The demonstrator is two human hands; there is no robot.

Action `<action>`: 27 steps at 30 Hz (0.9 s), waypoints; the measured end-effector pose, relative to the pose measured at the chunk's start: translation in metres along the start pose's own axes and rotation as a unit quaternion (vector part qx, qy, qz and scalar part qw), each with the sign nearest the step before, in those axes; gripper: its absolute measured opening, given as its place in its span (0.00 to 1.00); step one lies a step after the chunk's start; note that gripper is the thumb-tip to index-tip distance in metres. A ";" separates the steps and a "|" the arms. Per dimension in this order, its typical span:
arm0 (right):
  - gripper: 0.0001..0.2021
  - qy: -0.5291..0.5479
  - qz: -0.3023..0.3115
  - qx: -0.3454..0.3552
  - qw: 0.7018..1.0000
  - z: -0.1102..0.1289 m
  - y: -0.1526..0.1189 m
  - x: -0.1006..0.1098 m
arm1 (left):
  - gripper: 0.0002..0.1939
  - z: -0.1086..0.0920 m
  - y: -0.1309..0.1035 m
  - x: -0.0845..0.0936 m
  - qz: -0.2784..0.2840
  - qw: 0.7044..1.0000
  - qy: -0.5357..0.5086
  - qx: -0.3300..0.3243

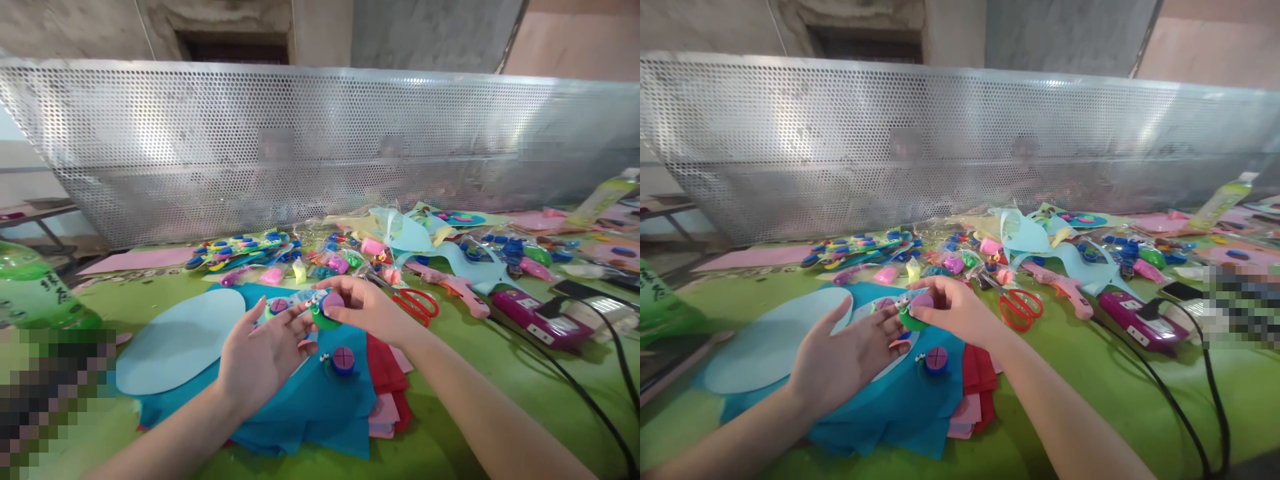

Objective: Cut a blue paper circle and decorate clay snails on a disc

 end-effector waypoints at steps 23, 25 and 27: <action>0.17 -0.037 -0.018 0.024 0.999 -0.002 0.001 0.001 | 0.25 0.000 -0.001 0.002 0.019 1.000 -0.012 0.004; 0.17 -0.045 -0.023 0.026 0.998 -0.003 0.001 0.002 | 0.26 -0.001 -0.001 0.002 0.015 1.000 -0.013 0.007; 0.17 -0.040 -0.025 0.025 0.999 -0.003 0.002 0.002 | 0.27 -0.001 0.000 0.001 0.014 1.000 -0.012 0.005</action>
Point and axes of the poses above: each hand's wrist, its own y-axis towards the middle knuckle, its own x-axis out of the back of the hand, z = x × y, the point moved 1 cm from there along y, towards the middle knuckle, and after that the axes turned 2 degrees about x, right-handed, at the moved point
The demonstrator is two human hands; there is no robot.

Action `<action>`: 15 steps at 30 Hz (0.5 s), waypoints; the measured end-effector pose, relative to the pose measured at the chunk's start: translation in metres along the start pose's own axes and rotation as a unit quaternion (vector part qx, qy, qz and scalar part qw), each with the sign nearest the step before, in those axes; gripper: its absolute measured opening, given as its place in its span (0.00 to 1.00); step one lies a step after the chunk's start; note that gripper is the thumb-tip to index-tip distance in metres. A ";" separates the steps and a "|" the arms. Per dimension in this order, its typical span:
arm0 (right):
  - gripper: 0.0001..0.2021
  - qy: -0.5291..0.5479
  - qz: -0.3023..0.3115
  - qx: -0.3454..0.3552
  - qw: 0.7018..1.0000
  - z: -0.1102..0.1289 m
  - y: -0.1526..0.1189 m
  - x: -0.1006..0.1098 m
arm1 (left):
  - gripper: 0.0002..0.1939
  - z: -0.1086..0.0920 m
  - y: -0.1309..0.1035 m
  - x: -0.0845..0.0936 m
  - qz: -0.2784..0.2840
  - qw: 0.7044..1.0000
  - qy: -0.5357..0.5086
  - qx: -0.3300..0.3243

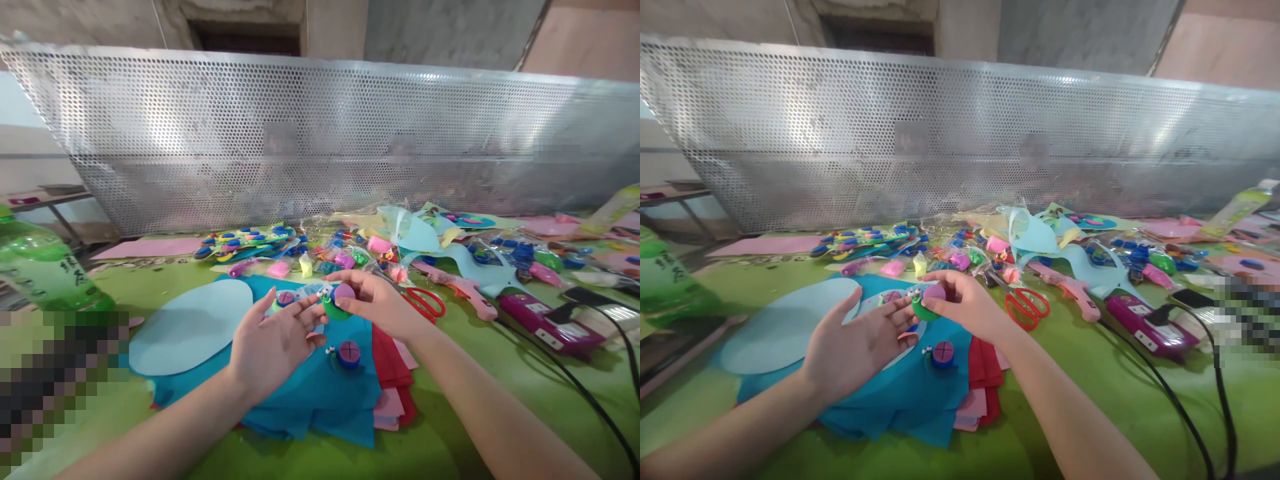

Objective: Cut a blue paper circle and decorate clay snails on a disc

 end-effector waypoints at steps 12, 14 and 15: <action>0.17 -0.021 -0.015 -0.005 1.000 0.002 -0.001 -0.001 | 0.26 0.002 -0.001 0.000 0.003 1.000 0.009 -0.004; 0.16 -0.006 -0.010 0.000 1.000 0.002 -0.001 -0.001 | 0.26 0.002 0.000 0.000 0.003 1.000 0.009 -0.006; 0.16 0.000 -0.008 0.002 1.000 0.002 -0.001 -0.001 | 0.27 0.002 0.000 0.000 0.006 1.000 0.009 -0.006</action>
Point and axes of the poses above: each hand's wrist, its own y-axis towards the middle knuckle, its own x-axis out of the back of the hand, z = x × y, the point moved 1 cm from there along y, towards the middle knuckle, and after that the axes turned 2 degrees about x, right-handed, at the moved point
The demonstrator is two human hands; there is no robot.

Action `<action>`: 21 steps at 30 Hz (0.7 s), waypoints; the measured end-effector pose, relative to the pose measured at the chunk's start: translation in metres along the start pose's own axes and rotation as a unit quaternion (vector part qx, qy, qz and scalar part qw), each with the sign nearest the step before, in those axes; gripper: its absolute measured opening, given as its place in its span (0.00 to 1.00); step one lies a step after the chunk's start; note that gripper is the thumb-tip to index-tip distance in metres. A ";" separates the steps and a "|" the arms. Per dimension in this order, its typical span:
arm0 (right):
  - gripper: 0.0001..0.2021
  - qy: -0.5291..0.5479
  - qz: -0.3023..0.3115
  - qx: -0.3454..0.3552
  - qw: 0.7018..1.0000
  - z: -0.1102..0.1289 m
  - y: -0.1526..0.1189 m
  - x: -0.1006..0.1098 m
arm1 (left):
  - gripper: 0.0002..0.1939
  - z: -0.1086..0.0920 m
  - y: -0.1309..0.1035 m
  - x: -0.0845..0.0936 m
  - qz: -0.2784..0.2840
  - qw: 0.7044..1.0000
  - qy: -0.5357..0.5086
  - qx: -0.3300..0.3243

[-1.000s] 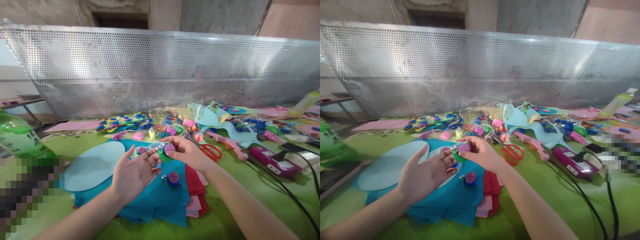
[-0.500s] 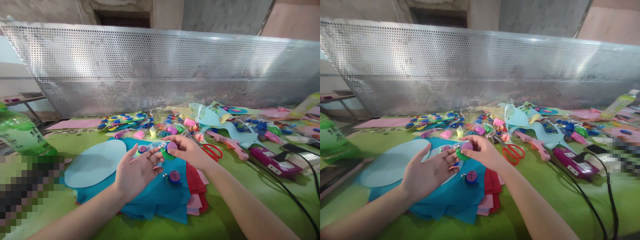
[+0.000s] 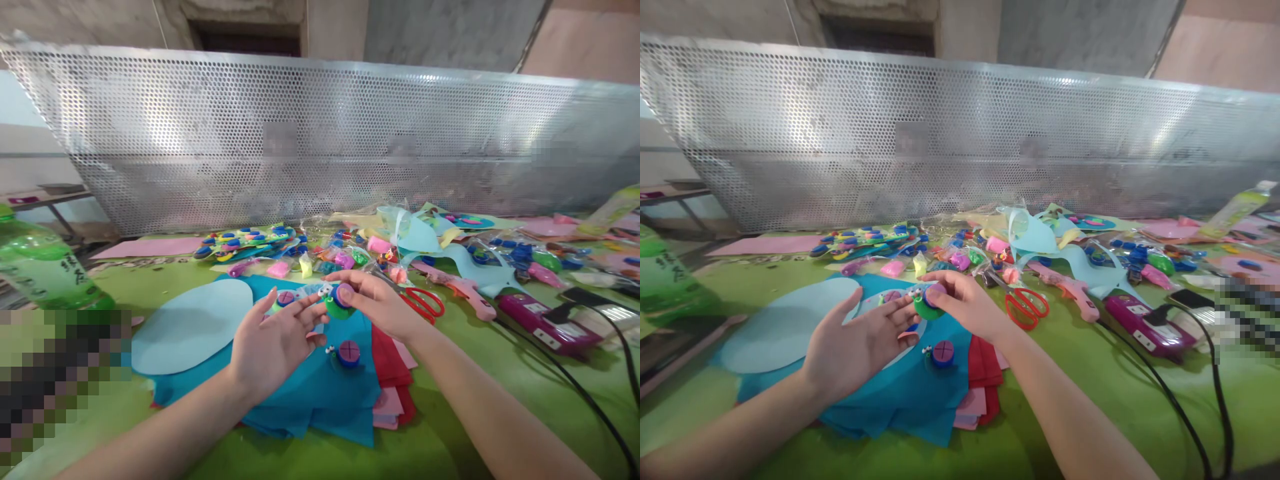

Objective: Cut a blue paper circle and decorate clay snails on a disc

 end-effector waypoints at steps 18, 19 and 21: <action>0.11 0.043 0.037 0.007 0.998 -0.001 0.000 -0.001 | 0.16 0.001 0.003 -0.002 -0.036 0.995 0.083 -0.043; 0.11 0.045 0.042 0.001 0.998 -0.001 0.000 -0.002 | 0.13 0.003 0.004 -0.001 -0.046 0.992 0.107 -0.050; 0.12 0.047 0.053 -0.005 0.997 -0.002 -0.001 -0.003 | 0.08 0.006 0.005 0.000 -0.051 0.983 0.160 -0.071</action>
Point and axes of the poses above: each hand's wrist, its own y-axis towards the middle knuckle, its own x-axis out of the back of the hand, z = x × y, the point moved 1 cm from there along y, towards the middle knuckle, and after that the axes turned 2 degrees about x, right-handed, at the moved point
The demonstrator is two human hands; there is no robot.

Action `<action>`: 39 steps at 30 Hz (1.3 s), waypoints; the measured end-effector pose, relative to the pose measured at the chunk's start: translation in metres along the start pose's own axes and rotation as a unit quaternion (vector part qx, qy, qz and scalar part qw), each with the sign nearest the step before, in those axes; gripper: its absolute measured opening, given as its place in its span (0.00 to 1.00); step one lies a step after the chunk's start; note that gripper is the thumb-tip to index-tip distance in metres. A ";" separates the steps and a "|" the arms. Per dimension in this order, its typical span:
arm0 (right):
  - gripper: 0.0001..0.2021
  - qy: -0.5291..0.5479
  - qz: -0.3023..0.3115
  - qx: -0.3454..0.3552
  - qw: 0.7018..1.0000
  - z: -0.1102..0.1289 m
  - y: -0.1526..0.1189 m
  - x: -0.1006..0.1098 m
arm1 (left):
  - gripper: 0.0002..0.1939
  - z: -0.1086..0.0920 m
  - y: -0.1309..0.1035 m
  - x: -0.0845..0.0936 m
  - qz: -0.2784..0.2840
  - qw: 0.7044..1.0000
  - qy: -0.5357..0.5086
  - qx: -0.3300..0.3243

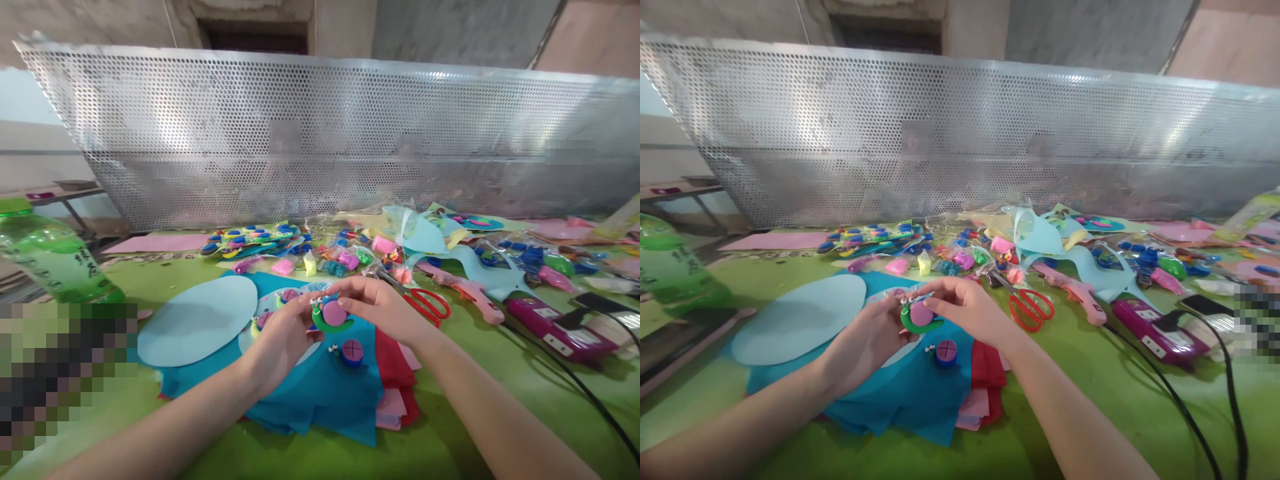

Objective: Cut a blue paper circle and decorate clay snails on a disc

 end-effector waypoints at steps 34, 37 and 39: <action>0.13 -0.019 0.060 -0.027 0.998 0.008 -0.005 -0.008 | 0.07 0.007 0.000 0.007 -0.045 0.993 0.102 -0.042; 0.13 -0.021 0.045 -0.026 0.998 0.008 -0.004 -0.007 | 0.06 0.007 -0.001 0.005 -0.026 0.995 0.086 -0.046; 0.13 -0.028 0.035 -0.035 0.998 0.007 -0.002 -0.007 | 0.07 0.007 -0.002 0.004 -0.010 0.996 0.079 -0.048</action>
Point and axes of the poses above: each hand's wrist, its own y-axis towards the middle knuckle, its own x-axis out of the back of the hand, z = x × y, the point moved 1 cm from there along y, towards the middle knuckle, and after that the axes turned 2 degrees about x, right-handed, at the moved point
